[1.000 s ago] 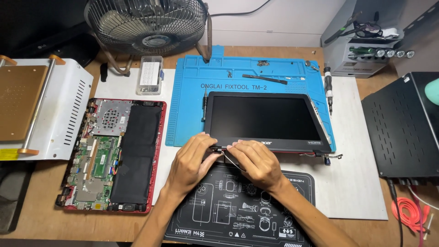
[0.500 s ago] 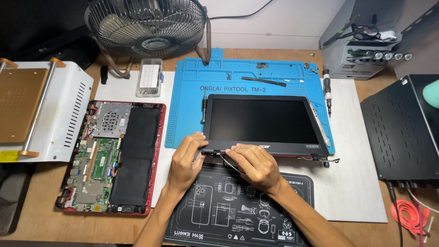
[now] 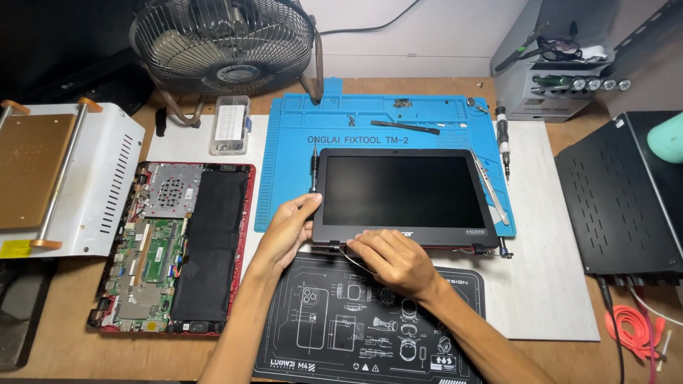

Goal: Connecting a ribbon cable to an LCD panel and securing the panel into a laptop lid frame.

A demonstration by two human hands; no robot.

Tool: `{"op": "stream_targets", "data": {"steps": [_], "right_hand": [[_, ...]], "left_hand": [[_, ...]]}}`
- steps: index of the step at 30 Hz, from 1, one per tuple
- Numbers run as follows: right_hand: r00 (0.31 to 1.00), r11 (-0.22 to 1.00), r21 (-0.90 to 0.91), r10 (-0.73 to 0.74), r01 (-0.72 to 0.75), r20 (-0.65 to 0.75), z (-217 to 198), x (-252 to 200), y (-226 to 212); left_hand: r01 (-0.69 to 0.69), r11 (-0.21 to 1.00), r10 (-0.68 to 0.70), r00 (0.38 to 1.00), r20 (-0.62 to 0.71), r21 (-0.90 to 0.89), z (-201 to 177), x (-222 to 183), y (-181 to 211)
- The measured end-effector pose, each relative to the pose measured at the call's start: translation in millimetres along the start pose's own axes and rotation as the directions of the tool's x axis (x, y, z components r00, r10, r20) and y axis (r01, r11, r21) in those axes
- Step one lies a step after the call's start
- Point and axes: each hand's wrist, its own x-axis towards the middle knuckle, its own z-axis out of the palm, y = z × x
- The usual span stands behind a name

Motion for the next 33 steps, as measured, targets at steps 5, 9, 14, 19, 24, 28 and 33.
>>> {"op": "stream_targets", "data": {"steps": [5,9,14,19,24,28,33], "right_hand": [[0.999,1.0,-0.023,-0.017,0.018,0.038,-9.0,3.9,-0.3],[0.916,0.999,0.002,0.039,-0.043,0.4,-19.3,-3.6,4.2],[0.779,0.946,0.142,0.149,-0.292,0.61,-114.2,29.3,16.9],[0.786,0.777,0.167,0.554,-0.607,0.275,-156.7,19.5,70.9],[0.307,0.24,0.249,0.91,-0.938,0.279,-113.9,-55.8,132.8],[0.282,0.13,0.354,0.863,-0.926,0.42,-70.2,-132.9,177.2],[0.267,-0.017,0.588,0.88,-0.808,0.392,-34.9,-181.7,204.6]], "left_hand": [[-0.062,0.995,0.059,0.998,-0.037,-0.077,-33.9,59.5,-58.0],[-0.129,0.987,0.125,0.991,-0.045,-0.097,-59.6,83.9,-91.7],[0.027,0.998,-0.013,0.978,-0.207,0.065,18.0,7.4,-3.2],[-0.051,0.997,0.061,0.972,-0.225,0.049,18.5,7.7,-3.3],[-0.263,0.961,0.238,0.945,-0.226,-0.087,-11.8,30.2,-50.3],[-0.258,0.961,0.234,0.95,-0.204,-0.1,-27.8,41.8,-67.7],[-0.255,0.96,0.229,0.954,-0.195,-0.119,-37.7,46.3,-71.3]]}}
